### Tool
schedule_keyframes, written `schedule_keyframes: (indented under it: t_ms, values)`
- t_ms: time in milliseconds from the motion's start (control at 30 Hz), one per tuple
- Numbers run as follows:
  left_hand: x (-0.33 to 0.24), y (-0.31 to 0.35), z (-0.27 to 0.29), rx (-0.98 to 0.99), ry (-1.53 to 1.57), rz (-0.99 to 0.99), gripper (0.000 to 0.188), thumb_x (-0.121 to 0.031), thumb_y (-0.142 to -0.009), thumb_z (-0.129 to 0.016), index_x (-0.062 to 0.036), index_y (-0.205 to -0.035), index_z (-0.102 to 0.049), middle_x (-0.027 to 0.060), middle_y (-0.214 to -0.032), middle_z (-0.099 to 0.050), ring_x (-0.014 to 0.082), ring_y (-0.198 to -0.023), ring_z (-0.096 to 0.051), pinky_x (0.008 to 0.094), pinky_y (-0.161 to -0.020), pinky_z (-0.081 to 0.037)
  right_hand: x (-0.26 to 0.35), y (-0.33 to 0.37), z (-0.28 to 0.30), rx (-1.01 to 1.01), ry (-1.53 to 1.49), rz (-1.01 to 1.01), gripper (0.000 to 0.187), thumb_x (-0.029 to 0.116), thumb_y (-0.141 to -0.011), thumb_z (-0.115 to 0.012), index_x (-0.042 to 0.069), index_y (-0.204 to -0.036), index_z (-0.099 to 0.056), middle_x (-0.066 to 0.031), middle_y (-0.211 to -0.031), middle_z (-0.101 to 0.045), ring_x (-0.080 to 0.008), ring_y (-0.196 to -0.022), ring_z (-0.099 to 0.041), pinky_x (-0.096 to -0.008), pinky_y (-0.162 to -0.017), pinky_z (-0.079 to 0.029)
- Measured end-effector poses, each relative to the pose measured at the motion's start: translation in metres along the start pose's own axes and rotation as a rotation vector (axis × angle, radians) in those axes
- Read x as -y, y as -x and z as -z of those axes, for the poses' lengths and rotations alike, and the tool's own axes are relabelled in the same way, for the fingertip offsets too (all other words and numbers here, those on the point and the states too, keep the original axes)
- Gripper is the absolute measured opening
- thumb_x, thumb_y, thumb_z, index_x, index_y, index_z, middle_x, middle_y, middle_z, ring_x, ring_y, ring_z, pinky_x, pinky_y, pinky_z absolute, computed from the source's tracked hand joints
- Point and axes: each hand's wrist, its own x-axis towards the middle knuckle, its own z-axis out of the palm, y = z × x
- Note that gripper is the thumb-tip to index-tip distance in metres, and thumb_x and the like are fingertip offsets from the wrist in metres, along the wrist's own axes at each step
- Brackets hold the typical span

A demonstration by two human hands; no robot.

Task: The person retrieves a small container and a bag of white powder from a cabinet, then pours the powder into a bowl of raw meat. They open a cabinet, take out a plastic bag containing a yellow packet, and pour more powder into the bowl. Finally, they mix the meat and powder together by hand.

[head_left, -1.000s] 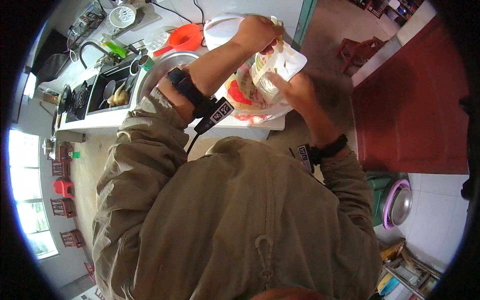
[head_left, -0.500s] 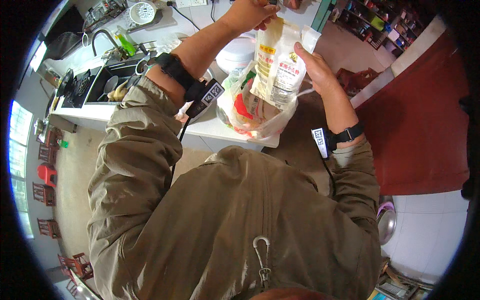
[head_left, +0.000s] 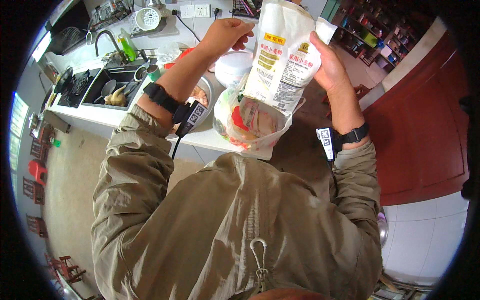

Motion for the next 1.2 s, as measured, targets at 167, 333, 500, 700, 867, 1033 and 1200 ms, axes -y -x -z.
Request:
schedule_keyframes:
  t_ms: [167, 333, 500, 700, 867, 1033, 1200]
  values:
    - [0.011, 0.017, 0.004, -0.017, 0.053, 0.016, 0.035, -0.033, -0.093, -0.062, 0.0010, -0.090, -0.068, 0.0041, -0.076, -0.064, 0.0105, -0.063, -0.058, 0.0235, -0.061, -0.052, 0.005, -0.003, -0.011, 0.010, 0.001, -0.015, 0.043, 0.028, -0.097, -0.057, 0.000, -0.129, -0.053, -0.0114, -0.125, -0.061, -0.0230, -0.113, -0.059, -0.0382, -0.097, -0.047]
    - [0.022, 0.056, -0.008, -0.111, -0.088, 0.040, 0.031, -0.030, -0.091, -0.066, 0.0003, -0.098, -0.065, 0.0051, -0.076, -0.064, 0.0130, -0.067, -0.061, 0.0262, -0.060, -0.051, 0.008, -0.007, -0.023, -0.033, 0.004, 0.008, 0.042, 0.027, -0.096, -0.058, -0.002, -0.126, -0.054, -0.0131, -0.123, -0.062, -0.0241, -0.110, -0.061, -0.0393, -0.096, -0.048]
    - [0.036, 0.107, -0.056, -0.255, -0.294, -0.314, 0.102, -0.033, -0.063, -0.090, -0.0031, -0.141, -0.032, 0.0245, -0.135, -0.039, 0.0357, -0.122, -0.048, 0.0421, -0.099, -0.045, 0.000, -0.032, -0.069, -0.180, -0.075, 0.077, 0.041, 0.023, -0.096, -0.056, -0.005, -0.126, -0.052, -0.0173, -0.123, -0.061, -0.0308, -0.110, -0.061, -0.0454, -0.093, -0.050]
    - [0.050, 0.074, -0.059, -0.642, -0.404, -0.329, 0.117, -0.039, -0.058, -0.089, 0.0035, -0.145, -0.023, 0.0308, -0.140, -0.034, 0.0438, -0.129, -0.039, 0.0458, -0.108, -0.035, -0.046, -0.079, -0.148, -0.191, -0.128, 0.156, 0.045, 0.027, -0.092, -0.054, -0.010, -0.118, -0.052, -0.0210, -0.113, -0.061, -0.0333, -0.096, -0.064, -0.0470, -0.083, -0.052]
    - [0.070, 0.057, -0.015, -0.721, -0.059, -0.164, 0.104, -0.031, -0.059, -0.086, 0.0034, -0.141, -0.032, 0.0274, -0.131, -0.047, 0.0393, -0.124, -0.045, 0.0422, -0.106, -0.037, -0.076, -0.090, -0.210, -0.239, 0.050, 0.090, 0.050, 0.035, -0.095, -0.053, -0.010, -0.116, -0.052, -0.0188, -0.110, -0.063, -0.0320, -0.097, -0.064, -0.0448, -0.085, -0.051]
    - [0.093, 0.078, 0.036, -0.465, 0.424, -0.171, 0.081, -0.024, -0.069, -0.084, -0.0026, -0.134, -0.040, 0.0126, -0.118, -0.059, 0.0238, -0.106, -0.059, 0.0367, -0.092, -0.049, -0.107, -0.097, -0.237, 0.090, 0.161, 0.075, 0.054, 0.041, -0.088, -0.066, 0.001, -0.122, -0.054, -0.0082, -0.102, -0.061, -0.0180, -0.092, -0.059, -0.0341, -0.084, -0.047]
    - [0.097, 0.106, 0.094, -0.096, 0.806, -0.071, 0.066, -0.007, -0.076, -0.079, -0.0063, -0.132, -0.042, 0.0079, -0.115, -0.062, 0.0191, -0.103, -0.063, 0.0353, -0.091, -0.052, -0.127, -0.061, -0.205, 0.013, 0.388, 0.209, 0.083, 0.035, -0.083, -0.074, 0.000, -0.146, -0.032, -0.0193, -0.141, -0.042, -0.0251, -0.129, -0.043, -0.0346, -0.104, -0.038]
